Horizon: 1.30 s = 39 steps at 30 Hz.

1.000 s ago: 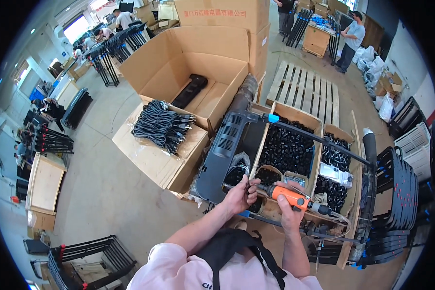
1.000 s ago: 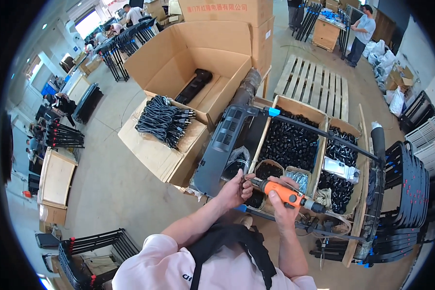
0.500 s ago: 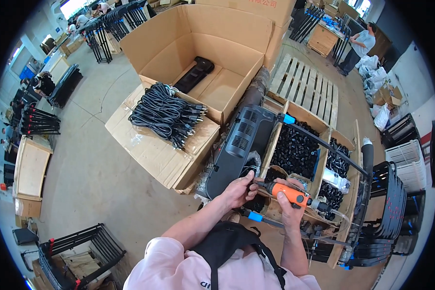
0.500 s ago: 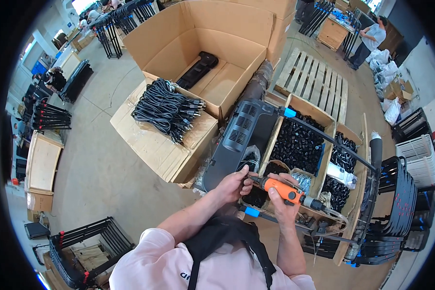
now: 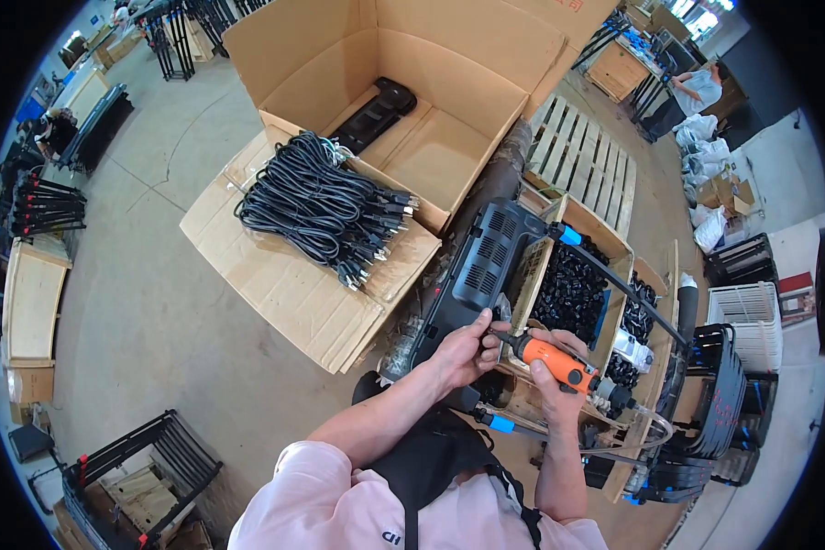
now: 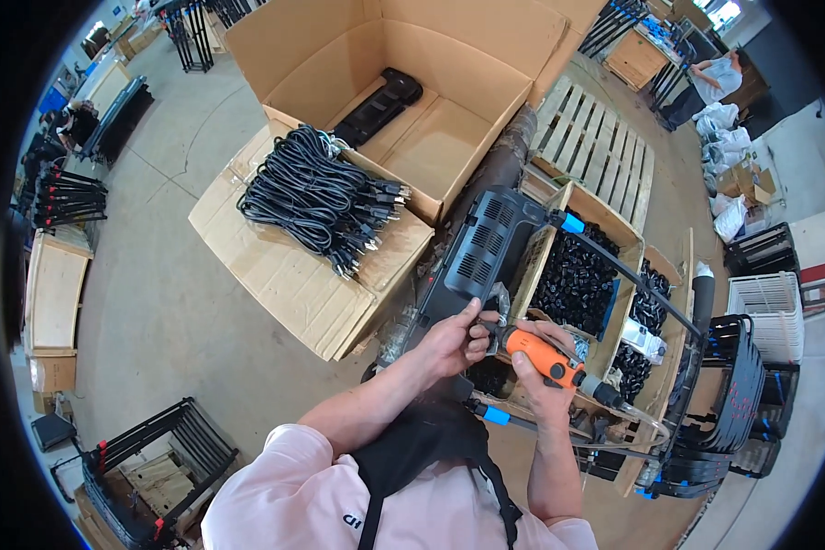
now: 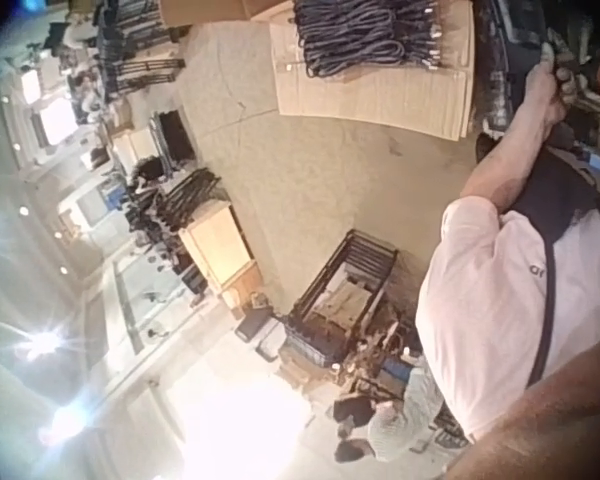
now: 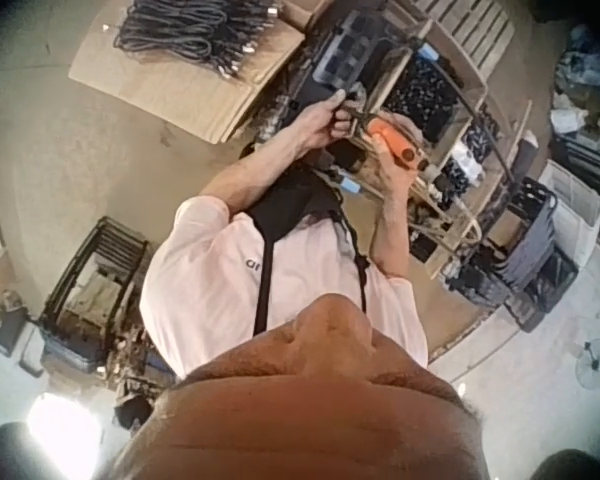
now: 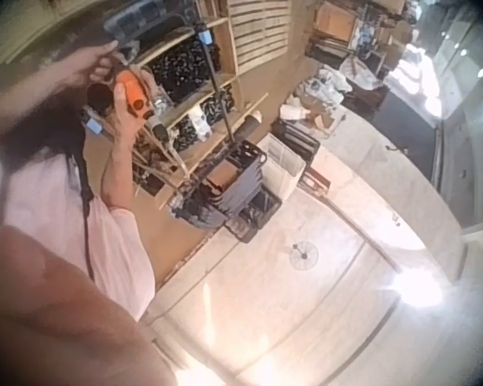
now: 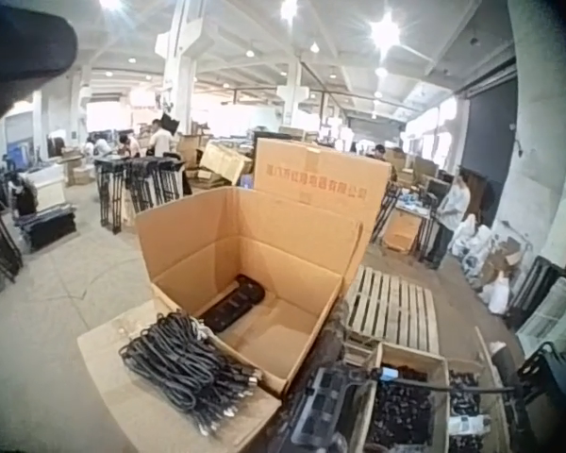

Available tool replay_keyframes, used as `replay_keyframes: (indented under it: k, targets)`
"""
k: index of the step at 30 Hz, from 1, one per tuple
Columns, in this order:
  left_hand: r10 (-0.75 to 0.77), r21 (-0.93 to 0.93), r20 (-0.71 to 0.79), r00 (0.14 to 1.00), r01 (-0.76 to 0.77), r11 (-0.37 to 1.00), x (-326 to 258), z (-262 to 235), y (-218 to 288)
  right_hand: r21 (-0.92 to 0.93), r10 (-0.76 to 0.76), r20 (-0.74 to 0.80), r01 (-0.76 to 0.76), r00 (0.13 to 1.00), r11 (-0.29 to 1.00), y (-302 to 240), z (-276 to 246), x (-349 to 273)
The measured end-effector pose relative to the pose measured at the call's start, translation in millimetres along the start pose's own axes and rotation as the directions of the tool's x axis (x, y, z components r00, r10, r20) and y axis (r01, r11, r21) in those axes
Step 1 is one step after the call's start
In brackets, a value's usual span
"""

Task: The recorder is assembling a leaf blower by connecting internal wiring and securing the plastic housing with screws.

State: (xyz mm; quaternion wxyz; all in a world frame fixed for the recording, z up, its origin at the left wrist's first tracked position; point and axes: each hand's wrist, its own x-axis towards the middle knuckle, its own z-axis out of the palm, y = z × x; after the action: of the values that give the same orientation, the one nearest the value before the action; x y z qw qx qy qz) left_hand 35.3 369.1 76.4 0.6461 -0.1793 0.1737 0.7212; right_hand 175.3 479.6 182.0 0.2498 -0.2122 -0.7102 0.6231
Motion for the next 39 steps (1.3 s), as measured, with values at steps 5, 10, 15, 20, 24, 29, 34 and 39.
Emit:
replay_keyframes:
  k: [5, 10, 15, 20, 24, 29, 34, 39]
  targets:
    - [0.144, -0.212, 0.001, 0.990, -0.140, 0.967, -4, 9, 12, -0.014, -0.004, -0.078, 0.003, 0.997, 1.000, 7, 33, 17]
    - [0.184, -0.173, -0.042, 0.982, -0.188, 0.967, -7, -2, 4, -0.023, 0.009, -0.076, -0.011, 0.997, 1.000, 6, 60, 45]
    - [0.300, 0.394, -0.055, 0.952, -0.255, 0.883, -13, -22, 13, -0.080, 0.049, 0.017, -0.047, 0.999, 0.996, 12, 72, 79]
    - [0.330, 0.487, -0.158, 0.931, -0.218, 0.846, -15, -33, 11, -0.127, 0.075, 0.058, -0.067, 0.995, 0.990, 15, 84, 99]
    - [0.356, 0.498, -0.139, 0.924, -0.246, 0.832, -14, -33, 12, -0.141, 0.098, 0.095, -0.084, 0.991, 0.986, 15, 86, 104]
    - [0.332, 0.459, -0.139, 0.933, -0.236, 0.856, -12, -31, 17, -0.188, 0.111, 0.119, -0.087, 0.987, 0.978, 15, 88, 107]
    - [0.331, 0.462, -0.143, 0.933, -0.233, 0.856, -10, -31, 17, -0.188, 0.129, 0.111, -0.106, 0.985, 0.976, 15, 86, 109]
    - [0.350, 0.496, -0.137, 0.927, -0.242, 0.834, -8, -31, 19, -0.185, 0.154, 0.111, -0.132, 0.982, 0.974, 15, 86, 110]
